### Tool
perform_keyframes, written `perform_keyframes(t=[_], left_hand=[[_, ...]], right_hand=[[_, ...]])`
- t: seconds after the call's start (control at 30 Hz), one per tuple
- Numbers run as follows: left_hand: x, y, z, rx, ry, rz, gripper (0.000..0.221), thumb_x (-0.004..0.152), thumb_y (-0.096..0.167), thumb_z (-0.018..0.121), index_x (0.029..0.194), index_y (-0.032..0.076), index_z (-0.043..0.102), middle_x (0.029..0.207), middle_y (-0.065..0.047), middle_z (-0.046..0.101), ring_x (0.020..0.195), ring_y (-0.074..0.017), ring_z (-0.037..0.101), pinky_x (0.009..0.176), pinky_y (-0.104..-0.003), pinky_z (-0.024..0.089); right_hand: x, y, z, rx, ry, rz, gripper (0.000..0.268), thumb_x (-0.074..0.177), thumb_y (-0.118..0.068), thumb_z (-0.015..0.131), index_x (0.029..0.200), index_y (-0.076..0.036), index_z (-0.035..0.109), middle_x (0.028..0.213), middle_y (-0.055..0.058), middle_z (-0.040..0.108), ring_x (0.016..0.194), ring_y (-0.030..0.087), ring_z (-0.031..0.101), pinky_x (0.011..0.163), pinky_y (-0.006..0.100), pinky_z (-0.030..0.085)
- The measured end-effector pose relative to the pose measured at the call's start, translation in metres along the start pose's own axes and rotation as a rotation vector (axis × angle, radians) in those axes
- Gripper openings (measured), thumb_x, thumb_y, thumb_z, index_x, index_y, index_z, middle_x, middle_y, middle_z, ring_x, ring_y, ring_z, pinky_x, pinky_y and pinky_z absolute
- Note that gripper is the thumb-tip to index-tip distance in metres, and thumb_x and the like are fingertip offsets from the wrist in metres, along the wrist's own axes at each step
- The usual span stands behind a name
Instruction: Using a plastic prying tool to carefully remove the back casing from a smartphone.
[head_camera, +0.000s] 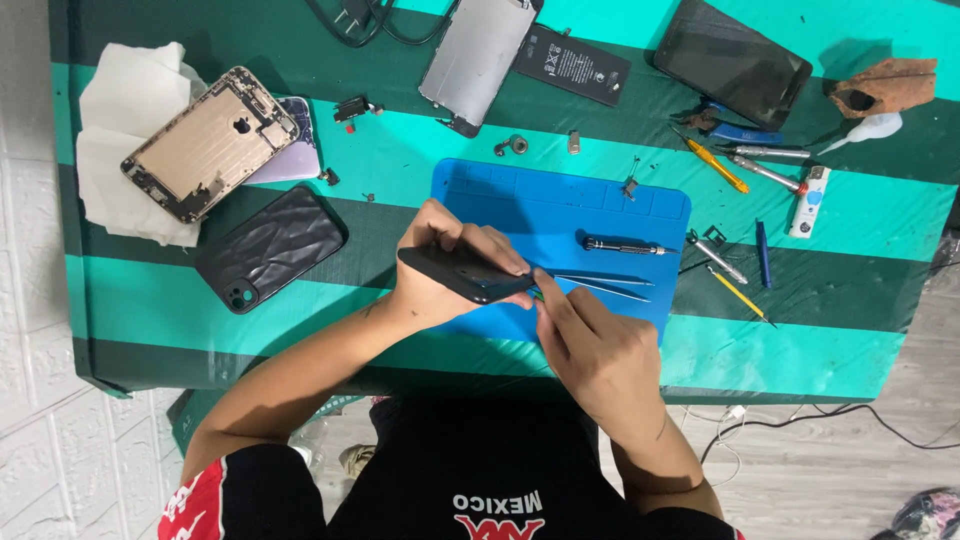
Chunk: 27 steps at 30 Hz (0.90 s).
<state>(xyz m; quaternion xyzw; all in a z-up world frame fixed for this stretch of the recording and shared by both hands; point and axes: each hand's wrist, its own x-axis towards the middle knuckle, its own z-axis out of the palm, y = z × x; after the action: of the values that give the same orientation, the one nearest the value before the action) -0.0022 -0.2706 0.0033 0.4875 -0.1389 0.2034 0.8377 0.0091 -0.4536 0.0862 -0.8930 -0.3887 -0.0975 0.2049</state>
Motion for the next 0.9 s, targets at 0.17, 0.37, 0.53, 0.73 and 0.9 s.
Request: perform_keyframes(t=[0.17,0.37,0.53,0.73,0.9], left_hand=[[-0.008,-0.01,-0.003,-0.033,0.002,-0.003,0.061,0.079,-0.009,0.086,0.094,0.013,0.031,0.087,-0.017,0.075,0.081,-0.0271,0.074,0.07,-0.032,0.054],[-0.002,-0.006,0.001,-0.041,0.003,0.021,0.058,0.082,-0.01,0.083,0.094,0.014,0.032,0.089,-0.019,0.075,0.081,-0.0277,0.074,0.069,-0.033,0.053],[-0.001,-0.008,-0.001,-0.059,0.0,0.059,0.052,0.086,-0.009,0.079,0.094,0.014,0.033,0.09,-0.021,0.075,0.079,-0.031,0.075,0.068,-0.036,0.053],[0.004,0.003,0.005,-0.005,0.018,0.097,0.048,0.089,-0.009,0.075,0.094,0.014,0.034,0.096,-0.019,0.076,0.086,-0.0319,0.076,0.069,-0.035,0.054],[0.012,0.024,0.013,0.382,0.042,0.121,0.036,0.08,-0.007,0.086,0.101,0.001,0.058,0.09,-0.02,0.079,0.078,-0.032,0.08,0.062,-0.034,0.063]], right_hand=[[-0.001,0.0,0.0,-0.015,-0.006,-0.025,0.026,0.097,-0.01,0.062,0.118,-0.01,0.078,0.064,-0.003,0.052,0.033,0.012,0.043,0.036,0.021,0.039],[0.002,-0.003,-0.002,0.04,-0.004,-0.021,0.029,0.096,-0.006,0.061,0.12,-0.007,0.077,0.063,-0.002,0.051,0.032,0.013,0.043,0.037,0.021,0.039],[0.004,-0.006,0.0,0.028,0.007,-0.022,0.029,0.096,-0.004,0.062,0.121,-0.006,0.077,0.064,-0.002,0.05,0.032,0.012,0.042,0.037,0.021,0.038],[-0.002,-0.003,0.017,-0.019,0.096,-0.003,0.026,0.097,-0.006,0.064,0.119,-0.004,0.078,0.066,0.0,0.055,0.032,0.012,0.043,0.038,0.022,0.04],[-0.008,0.006,0.019,0.275,0.13,0.117,0.022,0.096,-0.006,0.068,0.113,-0.005,0.081,0.065,0.003,0.063,0.035,0.019,0.05,0.037,0.025,0.042]])
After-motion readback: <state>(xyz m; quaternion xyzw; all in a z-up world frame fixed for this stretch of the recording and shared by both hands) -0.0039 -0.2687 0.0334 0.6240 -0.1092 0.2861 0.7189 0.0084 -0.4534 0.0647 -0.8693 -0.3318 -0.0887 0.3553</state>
